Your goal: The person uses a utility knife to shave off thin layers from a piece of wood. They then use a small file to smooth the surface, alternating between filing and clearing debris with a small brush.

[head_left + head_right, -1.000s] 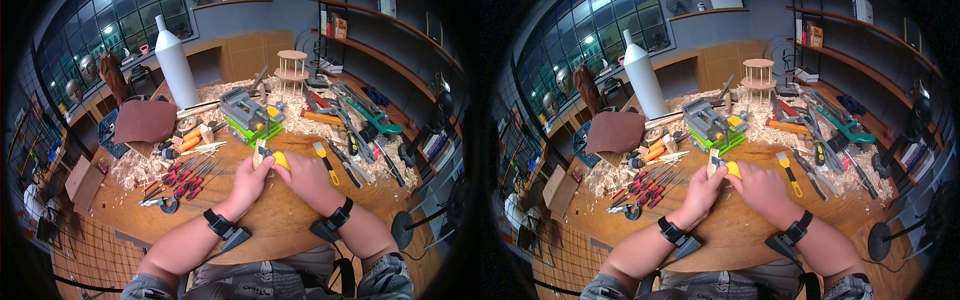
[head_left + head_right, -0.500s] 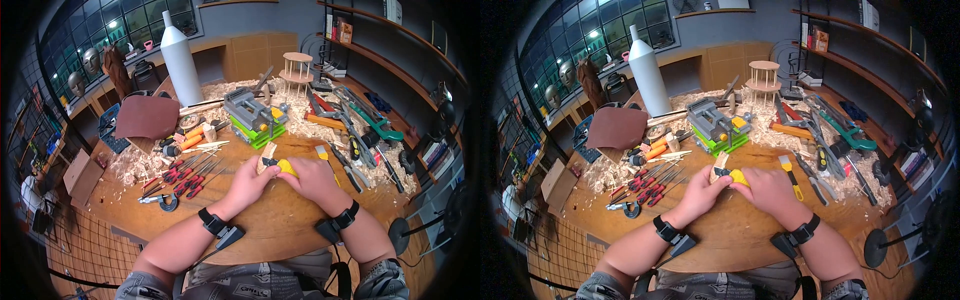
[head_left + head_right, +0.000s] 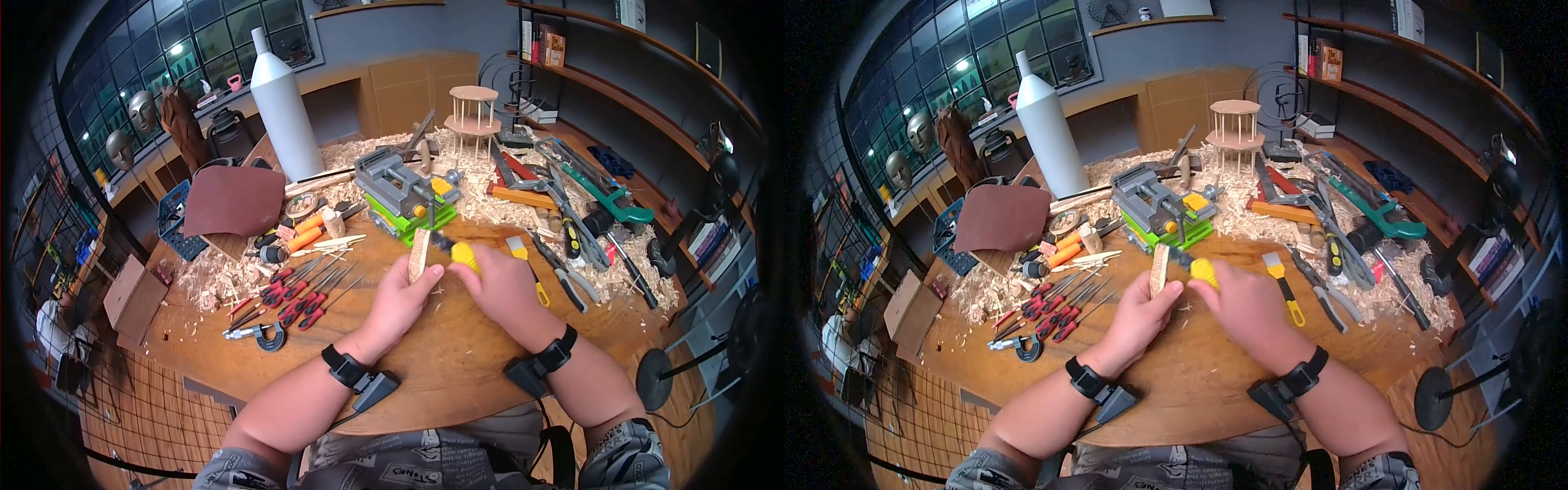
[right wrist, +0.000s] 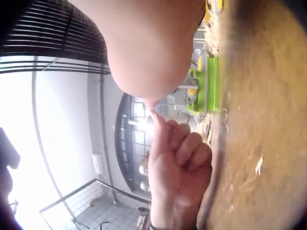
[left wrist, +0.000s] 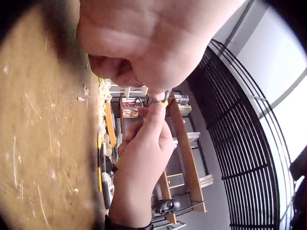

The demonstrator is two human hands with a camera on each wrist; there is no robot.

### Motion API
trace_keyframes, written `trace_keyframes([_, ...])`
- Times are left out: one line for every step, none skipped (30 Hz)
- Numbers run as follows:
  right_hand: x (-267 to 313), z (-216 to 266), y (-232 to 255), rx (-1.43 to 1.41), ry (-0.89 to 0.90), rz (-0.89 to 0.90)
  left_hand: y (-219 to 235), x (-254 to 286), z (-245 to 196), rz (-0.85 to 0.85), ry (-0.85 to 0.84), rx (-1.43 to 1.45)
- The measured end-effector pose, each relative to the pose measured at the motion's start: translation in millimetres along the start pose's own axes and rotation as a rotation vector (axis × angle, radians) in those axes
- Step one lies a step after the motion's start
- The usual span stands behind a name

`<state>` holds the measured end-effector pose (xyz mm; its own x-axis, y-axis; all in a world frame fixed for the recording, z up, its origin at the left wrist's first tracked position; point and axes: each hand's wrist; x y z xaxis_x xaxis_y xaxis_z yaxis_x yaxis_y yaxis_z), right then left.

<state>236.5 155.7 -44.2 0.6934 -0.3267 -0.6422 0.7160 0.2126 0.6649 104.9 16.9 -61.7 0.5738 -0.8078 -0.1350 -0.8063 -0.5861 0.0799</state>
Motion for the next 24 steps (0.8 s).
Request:
trace_keyframes([-1, -3, 3, -0.022, -0.086, -0.036, 2, 2, -3, 0.032, 0.039, -0.018])
trace_keyframes([-2, -6, 6, -0.024, -0.085, -0.036, 3, 3, -5, 0.030, 0.039, -0.019])
trace_keyframes([-4, -8, 11, -0.062, -0.095, -0.047, 4, 4, -6, 0.050, 0.058, 0.038])
trace_keyframes([-4, -11, 14, -0.100, -0.105, -0.059, 5, 4, -7, 0.071, 0.076, 0.095])
trace_keyframes([-4, -13, 15, -0.121, -0.100, -0.042, 6, 4, -6, 0.070, 0.076, 0.093])
trace_keyframes([-4, -12, 15, -0.121, -0.100, -0.045, 8, 5, -5, 0.099, 0.070, 0.177])
trace_keyframes([-3, -11, 16, -0.121, -0.105, -0.006, 9, 5, -4, 0.128, 0.065, 0.260])
trace_keyframes([-2, -10, 16, -0.120, -0.110, 0.034, 11, 6, -4, 0.130, 0.065, 0.259])
trace_keyframes([-1, -10, 16, -0.120, -0.111, 0.032, 12, 6, -6, 0.163, 0.090, 0.260])
trace_keyframes([0, -10, 16, -0.153, -0.063, 0.038, 13, 7, -7, 0.195, 0.115, 0.262])
trace_keyframes([0, -10, 15, -0.186, -0.014, 0.044, 13, 7, -8, 0.193, 0.114, 0.261])
trace_keyframes([0, -9, 15, -0.187, -0.012, 0.045, 12, 7, -9, 0.182, 0.108, 0.215])
trace_keyframes([0, -7, 17, -0.202, -0.037, 0.084, 11, 8, -10, 0.169, 0.104, 0.170])
trace_keyframes([1, -6, 17, -0.217, -0.062, 0.122, 12, 9, -12, 0.167, 0.106, 0.170])
trace_keyframes([1, -6, 16, -0.218, -0.062, 0.123, 14, 10, -13, 0.195, 0.097, 0.164])
trace_keyframes([1, -7, 16, -0.216, -0.059, 0.120, 15, 10, -14, 0.225, 0.087, 0.157])
trace_keyframes([1, -8, 15, -0.214, -0.057, 0.116, 16, 10, -13, 0.225, 0.086, 0.157])
trace_keyframes([1, -9, 14, -0.213, -0.056, 0.115, 17, 10, -10, 0.239, 0.082, 0.147])
trace_keyframes([1, -11, 13, -0.219, -0.022, 0.069, 18, 9, -8, 0.253, 0.077, 0.136])
trace_keyframes([1, -12, 11, -0.226, 0.010, 0.026, 19, 8, -7, 0.253, 0.078, 0.136])
trace_keyframes([1, -13, 10, -0.227, 0.010, 0.026, 22, 7, -7, 0.271, 0.094, 0.333])
trace_keyframes([2, -13, 10, -0.234, 0.016, 0.018, 23, 7, -7, 0.288, 0.111, 0.529])
trace_keyframes([1, -14, 10, -0.240, 0.022, 0.009, 21, 6, -7, 0.289, 0.111, 0.528])
trace_keyframes([1, -14, 10, -0.239, 0.022, 0.007, 18, 5, -7, 0.225, 0.105, 0.480])
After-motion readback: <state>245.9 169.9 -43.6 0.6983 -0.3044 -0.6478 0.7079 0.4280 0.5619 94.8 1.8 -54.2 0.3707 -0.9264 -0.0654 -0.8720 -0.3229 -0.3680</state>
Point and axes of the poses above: each hand's wrist, its own x-axis away from the middle knuckle, its own y-axis out of the back of the hand, z = x × y, and after that the axes turned 11 degrees about -x, right-handed
